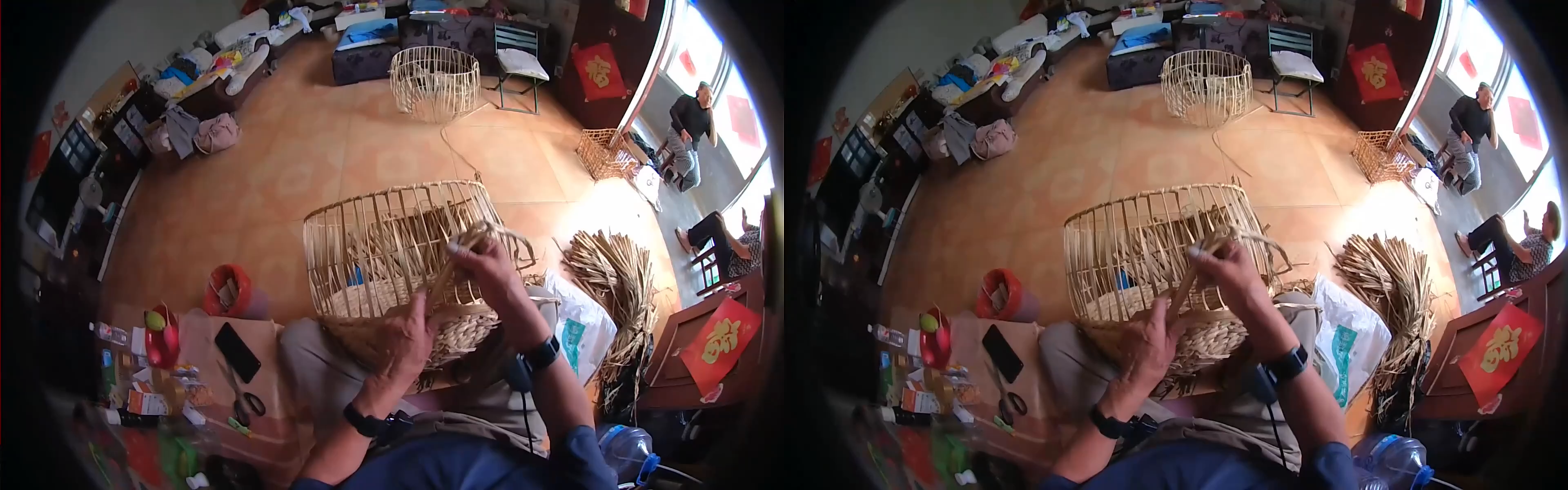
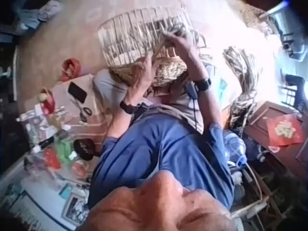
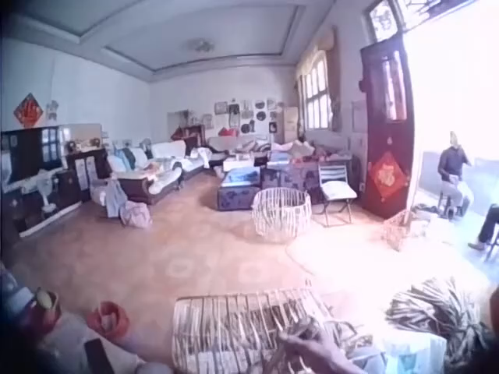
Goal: Weaving a large bamboo or wicker basket using thin strips of material.
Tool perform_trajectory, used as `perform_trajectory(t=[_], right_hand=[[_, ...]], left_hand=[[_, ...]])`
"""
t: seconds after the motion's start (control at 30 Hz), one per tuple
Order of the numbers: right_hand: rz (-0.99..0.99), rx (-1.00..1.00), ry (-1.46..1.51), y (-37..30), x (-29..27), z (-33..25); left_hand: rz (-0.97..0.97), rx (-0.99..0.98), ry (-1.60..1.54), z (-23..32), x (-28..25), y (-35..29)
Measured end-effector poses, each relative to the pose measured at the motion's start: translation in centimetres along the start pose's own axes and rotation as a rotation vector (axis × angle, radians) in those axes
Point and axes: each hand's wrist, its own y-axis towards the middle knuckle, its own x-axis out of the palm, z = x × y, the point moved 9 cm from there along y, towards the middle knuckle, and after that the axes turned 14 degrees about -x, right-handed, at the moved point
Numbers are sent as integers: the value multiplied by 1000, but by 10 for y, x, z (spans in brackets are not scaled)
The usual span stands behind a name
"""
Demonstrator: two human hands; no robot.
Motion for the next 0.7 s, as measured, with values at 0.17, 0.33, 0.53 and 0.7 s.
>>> perform_trajectory(t=[0.17, 0.33, 0.53, 0.7], right_hand=[[-277, -58, -153, 34, 28, -11], [-438, -250, -1070, 30, 38, -20], [-337, -676, -1132, -1, 72, 24], [-264, -680, -850, 3, 46, 32]], left_hand=[[32, 155, 278, 15, 19, -7], [-8, 180, 343, 15, 36, -8], [-189, 145, 231, -14, 35, 0], [-173, 119, 103, -19, 50, 14]])
